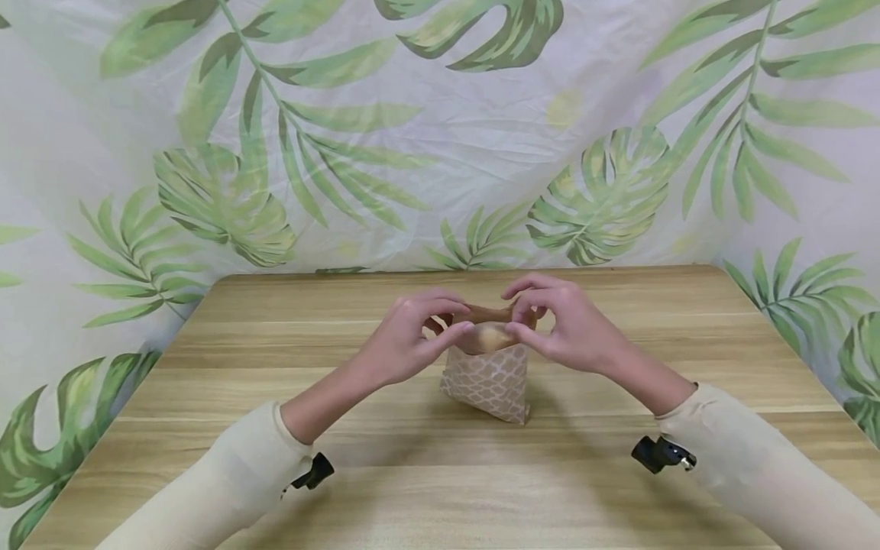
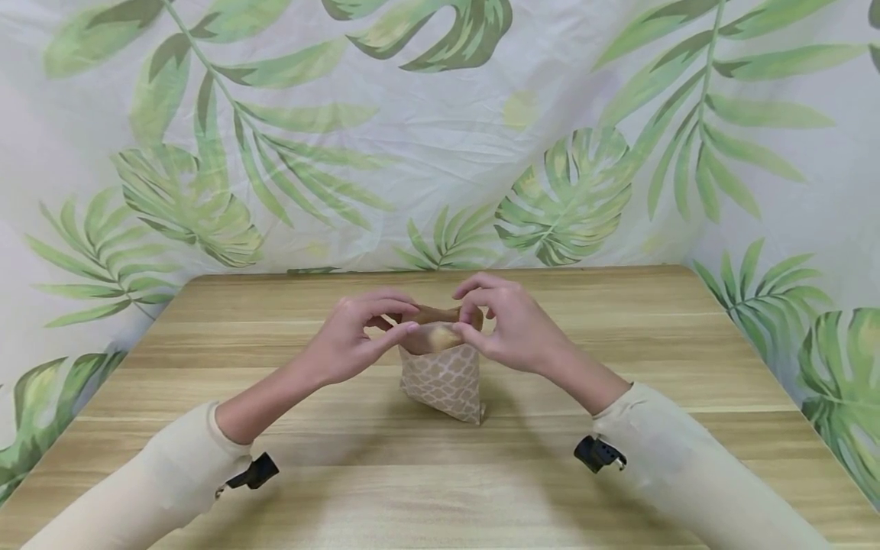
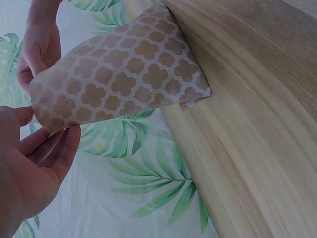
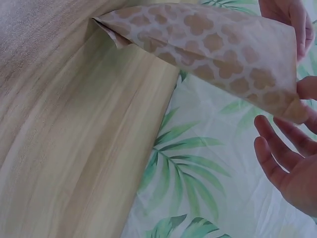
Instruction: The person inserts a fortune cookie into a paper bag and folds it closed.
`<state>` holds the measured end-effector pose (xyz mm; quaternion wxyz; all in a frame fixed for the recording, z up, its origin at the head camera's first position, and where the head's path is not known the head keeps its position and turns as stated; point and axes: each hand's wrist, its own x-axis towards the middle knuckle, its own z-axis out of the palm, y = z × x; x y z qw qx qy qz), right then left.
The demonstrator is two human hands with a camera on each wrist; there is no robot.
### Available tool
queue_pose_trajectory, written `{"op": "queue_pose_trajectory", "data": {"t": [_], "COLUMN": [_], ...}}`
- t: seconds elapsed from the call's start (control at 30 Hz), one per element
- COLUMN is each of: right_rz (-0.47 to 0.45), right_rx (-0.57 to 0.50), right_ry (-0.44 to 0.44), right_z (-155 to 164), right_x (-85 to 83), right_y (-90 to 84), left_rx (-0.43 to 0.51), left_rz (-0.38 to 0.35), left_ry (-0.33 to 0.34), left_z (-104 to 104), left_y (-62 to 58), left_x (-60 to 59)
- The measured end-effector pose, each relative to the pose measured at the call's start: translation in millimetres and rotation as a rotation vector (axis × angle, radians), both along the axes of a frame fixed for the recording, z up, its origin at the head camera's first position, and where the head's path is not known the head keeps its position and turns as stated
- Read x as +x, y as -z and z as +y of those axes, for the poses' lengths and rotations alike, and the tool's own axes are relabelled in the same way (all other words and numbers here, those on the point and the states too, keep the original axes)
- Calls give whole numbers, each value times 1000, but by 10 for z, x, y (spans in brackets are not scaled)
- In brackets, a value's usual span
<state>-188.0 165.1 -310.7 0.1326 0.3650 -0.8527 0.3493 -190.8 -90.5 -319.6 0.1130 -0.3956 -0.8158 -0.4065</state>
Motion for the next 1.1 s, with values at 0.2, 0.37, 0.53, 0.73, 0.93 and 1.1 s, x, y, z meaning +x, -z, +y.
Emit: {"op": "queue_pose_trajectory", "data": {"t": [0.2,0.37,0.53,0.73,0.93,1.1], "right_rz": [-40,-81,-41,105,215,291], "right_rx": [8,18,-33,-32,-47,-83], "right_ry": [-10,-22,-67,-153,-181,-197], "right_z": [-20,-34,16,97,83,65], "right_x": [9,13,34,52,9,-65], "right_y": [3,-8,45,204,282,298], "left_rx": [-22,-34,-20,17,1,-45], "left_rz": [-48,-104,-115,-54,42,134], "left_ry": [-6,-20,-45,-76,-43,-11], "left_z": [37,60,54,28,1,-47], "left_y": [-64,-112,-106,-48,-14,41], "left_x": [31,53,73,110,199,249]}}
